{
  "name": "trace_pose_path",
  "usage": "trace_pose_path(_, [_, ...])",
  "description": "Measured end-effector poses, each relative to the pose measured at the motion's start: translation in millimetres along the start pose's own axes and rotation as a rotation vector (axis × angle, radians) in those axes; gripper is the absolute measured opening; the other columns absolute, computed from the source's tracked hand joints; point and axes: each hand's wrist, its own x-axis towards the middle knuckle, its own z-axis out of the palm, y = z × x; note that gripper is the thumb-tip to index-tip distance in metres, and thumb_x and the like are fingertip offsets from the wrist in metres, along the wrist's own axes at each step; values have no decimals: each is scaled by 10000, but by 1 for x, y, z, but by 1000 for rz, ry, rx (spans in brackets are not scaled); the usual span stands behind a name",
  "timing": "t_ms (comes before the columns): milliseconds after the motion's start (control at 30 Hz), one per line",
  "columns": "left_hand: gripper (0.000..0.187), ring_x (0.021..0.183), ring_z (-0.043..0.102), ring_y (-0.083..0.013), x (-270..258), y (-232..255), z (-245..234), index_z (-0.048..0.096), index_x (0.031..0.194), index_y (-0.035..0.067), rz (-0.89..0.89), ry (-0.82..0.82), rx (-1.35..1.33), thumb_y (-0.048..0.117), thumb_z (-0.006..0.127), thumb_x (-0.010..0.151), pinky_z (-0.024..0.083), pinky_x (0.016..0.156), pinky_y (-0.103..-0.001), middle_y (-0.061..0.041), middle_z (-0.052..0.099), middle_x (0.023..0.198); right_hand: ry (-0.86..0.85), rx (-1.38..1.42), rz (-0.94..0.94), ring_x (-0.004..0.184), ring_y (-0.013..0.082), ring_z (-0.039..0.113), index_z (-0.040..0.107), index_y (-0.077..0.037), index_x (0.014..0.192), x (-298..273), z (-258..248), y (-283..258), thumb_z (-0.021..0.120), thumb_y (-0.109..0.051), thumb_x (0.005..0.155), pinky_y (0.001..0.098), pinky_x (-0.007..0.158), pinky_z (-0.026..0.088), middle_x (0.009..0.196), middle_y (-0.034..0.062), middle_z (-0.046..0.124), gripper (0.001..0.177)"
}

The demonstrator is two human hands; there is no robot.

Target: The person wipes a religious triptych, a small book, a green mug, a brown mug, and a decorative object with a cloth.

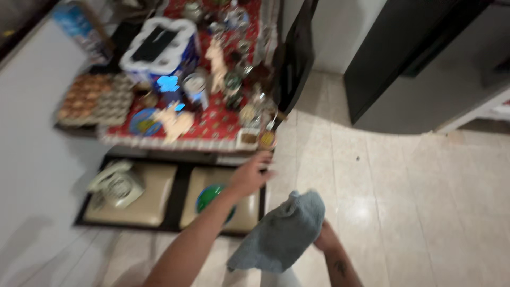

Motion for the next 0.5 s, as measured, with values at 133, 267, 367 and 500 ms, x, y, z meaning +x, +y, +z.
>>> trace_pose_path(133, [532,1104,706,-279,115,-128,-19,509,1349,58,-156,205,126,200,749,895,567,942,-405,-138,700,1180,109,541,277,1113,320,684,602,17,1312,57,-50,-6,695,-110,859,459,892,564,1267,176,689,479])
trace_pose_path(267, [610,1172,664,-350,182,-190,-40,528,1389,82,-394,351,434,266,781,866,539,997,-455,-170,659,1286,205,320,302,1010,340,539,540,95,1293,100,-88,-26,617,-163,1045,482,831,447,1145,228,591,366])
trace_pose_path(367, [711,1210,555,-437,216,-190,-46,462,1446,68,-494,353,606,281,786,850,492,972,-519,-223,527,1393,201,115,301,1085,283,584,558,64,1323,128,-108,-49,591,-169,1020,429,911,484,1208,182,627,383])
trace_pose_path(500, [677,1267,528,-392,254,-176,-42,480,1383,80,-653,302,739,347,786,842,479,998,-530,-150,512,1432,177,-62,284,1179,214,621,580,28,1357,154,-122,-83,573,-179,989,365,1002,500,1283,124,663,422])
